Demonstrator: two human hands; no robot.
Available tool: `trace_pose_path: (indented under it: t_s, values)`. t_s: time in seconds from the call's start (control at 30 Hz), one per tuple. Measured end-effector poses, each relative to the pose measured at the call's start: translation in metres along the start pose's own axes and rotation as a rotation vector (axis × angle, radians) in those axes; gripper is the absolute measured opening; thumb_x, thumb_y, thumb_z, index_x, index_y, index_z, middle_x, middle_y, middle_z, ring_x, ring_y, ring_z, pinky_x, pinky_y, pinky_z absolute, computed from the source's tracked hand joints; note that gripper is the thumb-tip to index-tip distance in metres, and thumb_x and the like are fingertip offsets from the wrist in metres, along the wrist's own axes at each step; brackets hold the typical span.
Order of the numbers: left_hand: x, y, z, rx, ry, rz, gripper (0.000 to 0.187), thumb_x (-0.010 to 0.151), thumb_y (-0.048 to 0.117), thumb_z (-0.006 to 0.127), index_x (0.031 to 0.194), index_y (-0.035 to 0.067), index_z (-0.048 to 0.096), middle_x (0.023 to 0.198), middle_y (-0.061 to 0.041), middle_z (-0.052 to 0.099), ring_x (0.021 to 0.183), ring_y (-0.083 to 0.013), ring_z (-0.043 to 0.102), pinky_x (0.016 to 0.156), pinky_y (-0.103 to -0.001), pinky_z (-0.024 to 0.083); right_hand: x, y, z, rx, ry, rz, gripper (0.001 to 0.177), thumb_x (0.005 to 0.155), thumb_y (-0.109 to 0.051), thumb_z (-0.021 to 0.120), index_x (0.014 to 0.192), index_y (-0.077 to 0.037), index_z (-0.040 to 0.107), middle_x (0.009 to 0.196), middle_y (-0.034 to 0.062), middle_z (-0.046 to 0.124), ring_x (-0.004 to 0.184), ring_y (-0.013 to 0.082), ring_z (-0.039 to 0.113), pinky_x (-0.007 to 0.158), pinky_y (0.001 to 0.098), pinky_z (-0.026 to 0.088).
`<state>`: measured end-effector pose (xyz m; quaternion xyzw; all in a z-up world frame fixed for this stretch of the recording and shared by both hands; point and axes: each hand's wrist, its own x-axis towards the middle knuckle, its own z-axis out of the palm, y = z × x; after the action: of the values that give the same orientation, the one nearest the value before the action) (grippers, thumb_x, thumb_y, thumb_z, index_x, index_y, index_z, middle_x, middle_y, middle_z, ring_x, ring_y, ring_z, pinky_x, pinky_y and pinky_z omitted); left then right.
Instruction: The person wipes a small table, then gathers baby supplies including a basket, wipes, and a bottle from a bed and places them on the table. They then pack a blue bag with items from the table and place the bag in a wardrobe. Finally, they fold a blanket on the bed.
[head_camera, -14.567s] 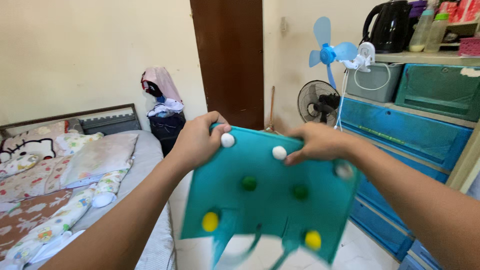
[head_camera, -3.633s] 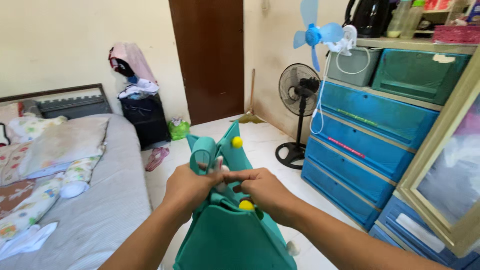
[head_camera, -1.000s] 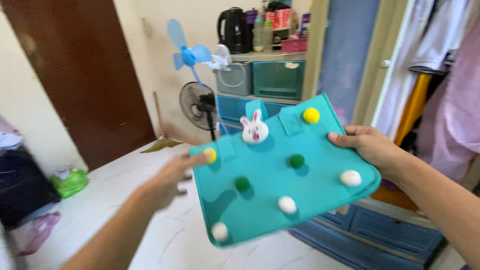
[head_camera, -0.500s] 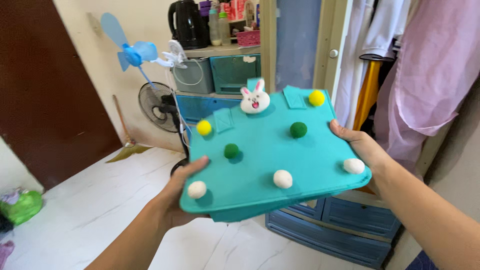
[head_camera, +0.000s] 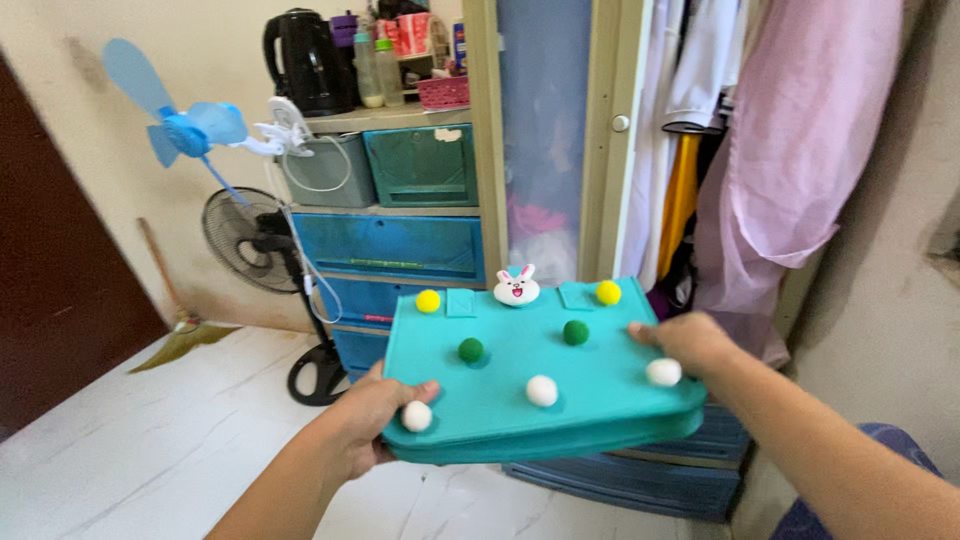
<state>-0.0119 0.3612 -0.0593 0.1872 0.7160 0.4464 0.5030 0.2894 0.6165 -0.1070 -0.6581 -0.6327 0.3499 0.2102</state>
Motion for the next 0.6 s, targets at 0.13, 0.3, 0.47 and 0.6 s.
trace_pose_path:
  t_s: [0.13,0.3,0.47,0.6]
  values:
    - [0.015,0.016,-0.016,0.122,-0.050,0.345,0.061,0.082,0.015,0.077,0.139,0.024,0.056,0.123,-0.008,0.074,0.110,-0.0250,0.070,0.091,-0.044,0.057,-0.030,0.020,0.017,0.358,-0.156,0.003,0.095,0.065,-0.034,0.089,0.140,0.004,0.046,0.127,0.0247,0.069,0.106,0.0339,0.073,0.081,0.0466,0.063]
    - [0.020,0.068,-0.023,0.760,-0.116,0.734,0.054,0.078,0.013,0.080,0.130,0.017,0.066,0.115,-0.006,0.076,0.105,-0.0192,0.071,0.095,-0.036,0.052,-0.070,-0.022,-0.001,-0.425,0.337,-1.004,0.159,0.040,-0.048,0.112,0.160,0.000,0.019,0.151,0.0236,0.044,0.136,0.0386,0.049,0.111,0.0450,0.042]
    - [0.040,0.118,-0.009,0.567,-0.637,0.897,0.059,0.072,0.002,0.080,0.130,0.011,0.068,0.117,-0.004,0.076,0.104,-0.0142,0.069,0.092,-0.031,0.056,-0.121,-0.066,-0.013,0.123,-0.422,-0.419,0.108,0.058,-0.032,0.090,0.151,-0.011,0.041,0.133,0.0103,0.068,0.119,0.0201,0.063,0.104,0.0345,0.048]
    - [0.074,0.133,0.019,0.383,-0.497,0.857,0.054,0.073,-0.001,0.081,0.125,0.009,0.071,0.109,-0.006,0.078,0.094,-0.0144,0.073,0.083,-0.031,0.060,-0.129,-0.058,-0.025,0.433,-0.341,-0.139,0.060,0.083,-0.035,0.074,0.131,0.000,0.064,0.116,0.0096,0.078,0.105,0.0187,0.073,0.096,0.0351,0.056]
